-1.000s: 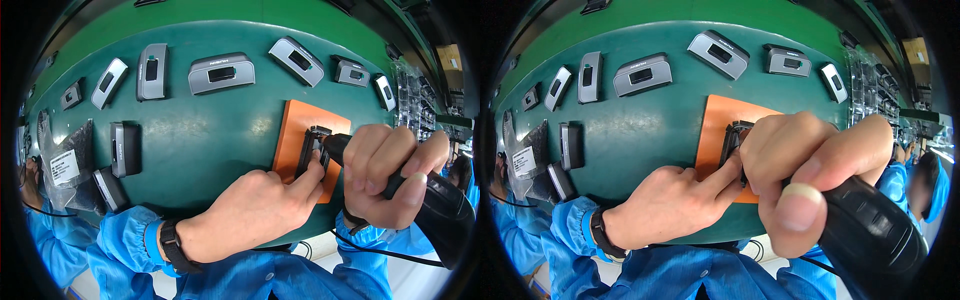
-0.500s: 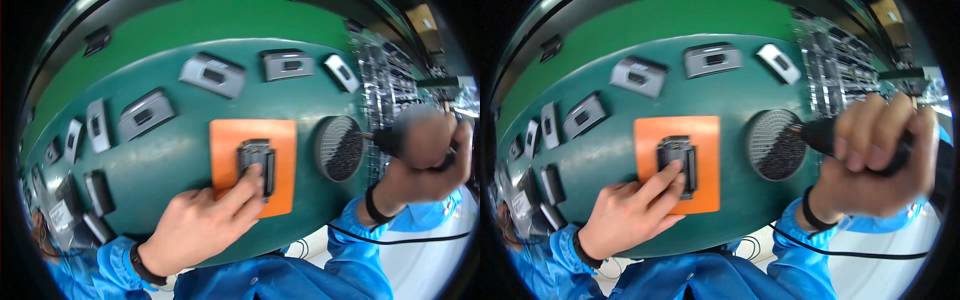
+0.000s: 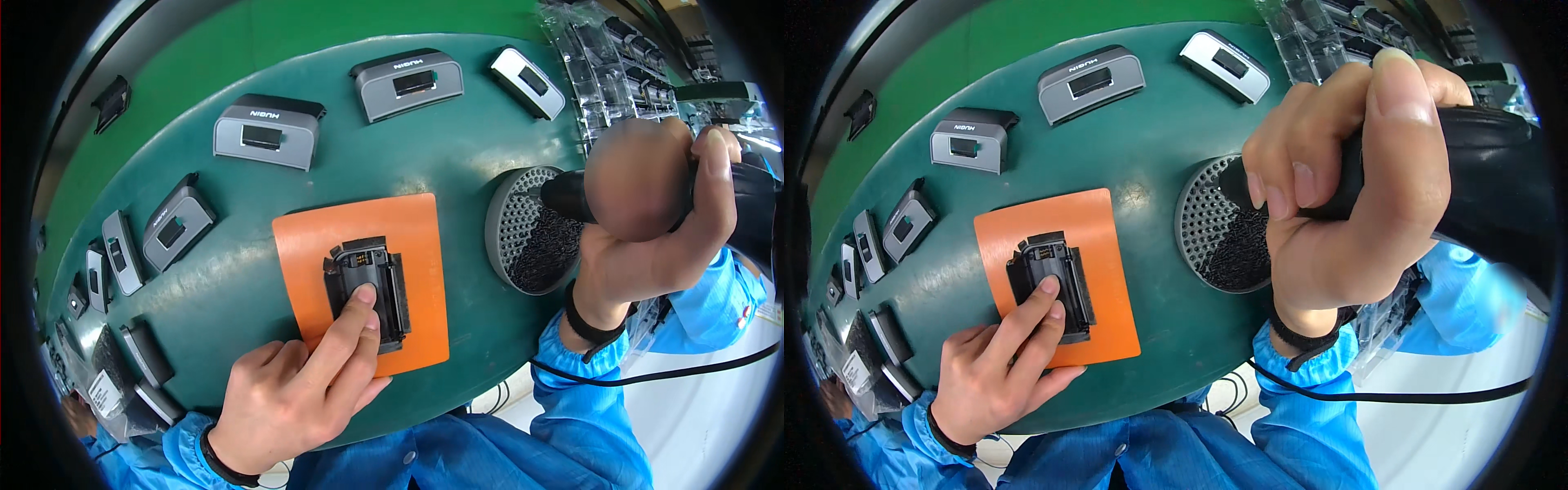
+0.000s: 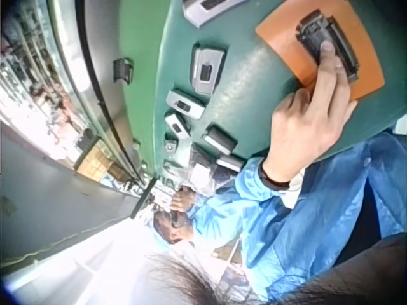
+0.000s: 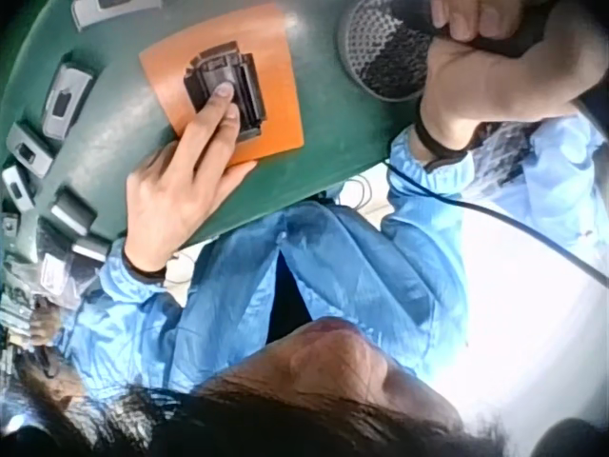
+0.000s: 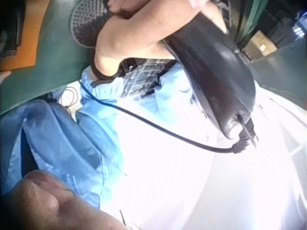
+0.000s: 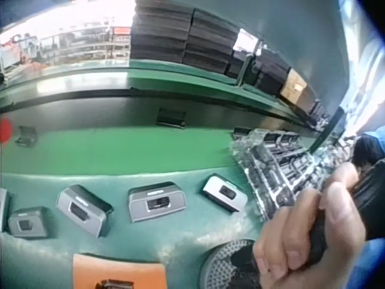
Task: Using an electric screwdriver to secure components into plastic electronic housings.
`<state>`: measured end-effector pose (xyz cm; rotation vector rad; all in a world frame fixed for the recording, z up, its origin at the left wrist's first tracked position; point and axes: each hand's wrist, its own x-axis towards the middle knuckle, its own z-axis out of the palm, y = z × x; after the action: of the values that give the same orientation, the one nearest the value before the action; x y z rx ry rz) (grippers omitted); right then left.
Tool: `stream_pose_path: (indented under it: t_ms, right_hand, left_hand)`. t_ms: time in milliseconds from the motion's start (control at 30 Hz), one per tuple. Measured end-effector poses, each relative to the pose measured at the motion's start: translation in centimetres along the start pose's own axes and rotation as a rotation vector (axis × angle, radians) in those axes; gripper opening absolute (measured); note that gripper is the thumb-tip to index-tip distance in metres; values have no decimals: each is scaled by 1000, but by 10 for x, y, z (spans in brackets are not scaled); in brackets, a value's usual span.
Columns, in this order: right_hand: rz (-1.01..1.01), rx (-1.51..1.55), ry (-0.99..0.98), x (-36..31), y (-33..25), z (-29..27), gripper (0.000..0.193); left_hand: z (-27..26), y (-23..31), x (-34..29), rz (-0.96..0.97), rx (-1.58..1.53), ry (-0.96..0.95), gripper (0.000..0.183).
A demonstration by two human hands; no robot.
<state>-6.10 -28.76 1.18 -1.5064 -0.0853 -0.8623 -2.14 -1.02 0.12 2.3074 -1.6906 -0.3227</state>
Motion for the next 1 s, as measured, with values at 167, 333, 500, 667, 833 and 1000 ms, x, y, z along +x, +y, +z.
stream_pose_path:
  t_ms: [167,333,500,667,833,1000]
  right_hand:
    - [-27,-30,-4,-1,5,1,20]
    - [-9,-30,-42,-1,5,-1,19]
    - [11,-2,-50,0,2,-2,18]
    - [2,-8,-44,0,3,1,16]
    - [68,-13,113,-2,4,10,12]
    - [38,87,51,0,-47,0,24]
  left_hand:
    - [-1,-3,-2,6,3,14,52]
    - [3,-7,-1,5,-30,42,54]
    - [2,-6,-1,2,-41,51,54]
    - [0,-4,-3,-9,-40,41,55]
    - [0,-14,-7,0,-59,29,53]
    - [-1,-18,-5,58,-72,13,49]
